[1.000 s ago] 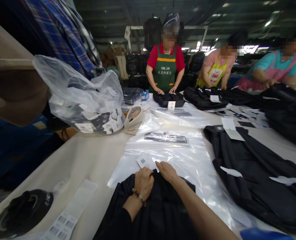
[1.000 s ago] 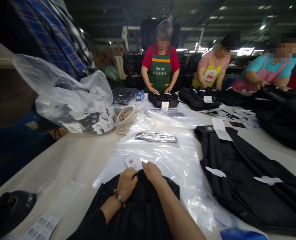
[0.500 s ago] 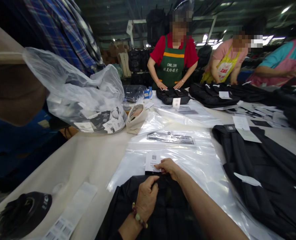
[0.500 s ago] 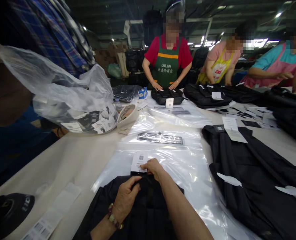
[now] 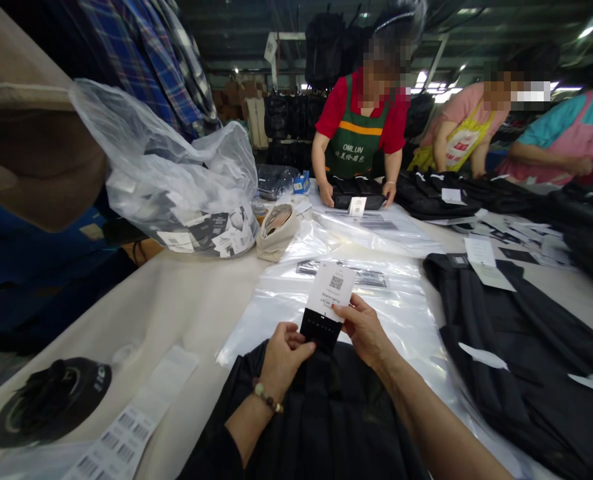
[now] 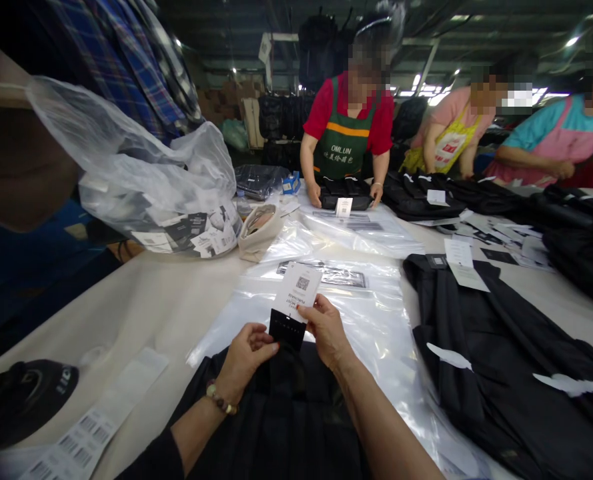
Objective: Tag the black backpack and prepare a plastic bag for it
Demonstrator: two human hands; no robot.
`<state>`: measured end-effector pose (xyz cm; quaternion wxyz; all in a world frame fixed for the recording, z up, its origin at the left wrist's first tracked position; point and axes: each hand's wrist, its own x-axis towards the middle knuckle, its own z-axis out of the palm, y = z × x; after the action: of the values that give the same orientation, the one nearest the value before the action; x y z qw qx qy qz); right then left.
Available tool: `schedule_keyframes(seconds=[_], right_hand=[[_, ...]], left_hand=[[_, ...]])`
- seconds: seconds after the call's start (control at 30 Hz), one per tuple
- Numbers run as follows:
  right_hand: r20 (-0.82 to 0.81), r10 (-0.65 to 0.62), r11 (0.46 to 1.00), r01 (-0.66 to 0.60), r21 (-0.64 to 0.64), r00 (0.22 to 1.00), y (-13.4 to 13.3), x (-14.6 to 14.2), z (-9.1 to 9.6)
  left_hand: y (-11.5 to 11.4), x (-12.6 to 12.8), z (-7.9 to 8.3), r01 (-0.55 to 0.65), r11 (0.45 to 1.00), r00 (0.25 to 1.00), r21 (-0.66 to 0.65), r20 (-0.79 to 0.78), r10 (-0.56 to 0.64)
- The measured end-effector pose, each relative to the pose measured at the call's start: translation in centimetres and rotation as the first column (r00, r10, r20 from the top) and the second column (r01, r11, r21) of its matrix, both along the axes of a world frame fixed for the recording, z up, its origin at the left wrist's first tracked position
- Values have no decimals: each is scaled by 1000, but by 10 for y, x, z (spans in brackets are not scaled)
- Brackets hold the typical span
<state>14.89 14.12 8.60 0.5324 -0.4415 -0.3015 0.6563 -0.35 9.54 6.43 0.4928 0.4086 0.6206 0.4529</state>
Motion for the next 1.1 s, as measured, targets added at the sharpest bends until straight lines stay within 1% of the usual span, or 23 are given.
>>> schedule_keyframes(seconds=[0.03,0.07,0.1,0.17,0.2,0.23,0.3,0.33,0.37,0.4,0.43,0.47,0.53,0.57,0.6,0.67,0.7,0.73,0.8,0.87,0.93,1.03,1.1], right_hand=[[-12,-14,1000,14,-7,1000,-6,0,2],[-26,-22,1000,22,-13,999,-13,-1,4],[-41,-25,999,24,-21,999,-20,-2,4],[-72,-21,999,18,-39,997,-35,-9,3],[-86,-16,999,12,-49,996,-43,-12,2],[-97,-11,998,5,-58,995,-51,-15,1],[-120,17,998,-24,-60,993,-64,-17,1],[-122,59,996,-67,-60,991,-69,-15,2],[-100,94,993,-101,-66,990,-74,-10,4],[-47,96,992,-99,-73,994,-77,-2,7],[38,58,996,-56,-70,998,-79,7,12],[145,-14,999,20,-45,989,-80,18,17],[338,-190,982,174,78,922,-79,37,27],[391,-215,976,180,123,895,-78,43,30],[422,-174,983,133,126,890,-76,47,32],[442,-43,999,25,48,896,-72,46,30],[441,0,1000,1,0,898,-70,42,25],[440,13,999,4,-36,898,-69,38,20],[448,-27,996,61,-62,894,-66,29,7],[462,-41,991,95,-96,886,-64,23,-7],[499,-33,983,120,-142,866,-60,20,-18],[583,-3,965,156,-212,812,-49,17,-32],[611,47,951,151,-269,790,-39,15,-37]], left_hand=[[-2,1,7,-41,999,999,27,-25,42],[-5,3,14,-47,998,999,38,-12,47],[-7,5,20,-23,999,999,27,40,22],[-10,10,30,67,997,975,-33,212,-59],[-10,13,32,101,992,952,-69,295,-76],[-11,15,33,108,989,935,-102,349,-66],[-10,17,32,65,989,933,-134,358,-12],[-10,16,31,45,989,935,-138,355,8],[-9,15,31,29,990,936,-136,351,21],[-9,14,32,17,992,938,-127,344,28],[-8,12,34,12,994,942,-111,335,26],[-8,10,37,16,996,946,-90,324,14],[-6,7,44,62,997,954,-49,295,-45],[-6,6,47,97,995,958,-36,274,-83],[-5,6,48,127,991,962,-30,246,-116],[-3,7,46,153,987,976,-46,163,-143],[-1,8,42,144,988,985,-64,105,-137],[1,8,37,124,989,992,-83,39,-121],[9,5,25,72,992,990,-108,-112,-84],[21,-1,16,33,992,963,-118,-262,-63],[35,-7,9,20,990,919,-141,-387,-73],[53,-11,0,29,975,846,-222,-514,-142],[61,-10,-7,32,956,802,-292,-563,-199]])
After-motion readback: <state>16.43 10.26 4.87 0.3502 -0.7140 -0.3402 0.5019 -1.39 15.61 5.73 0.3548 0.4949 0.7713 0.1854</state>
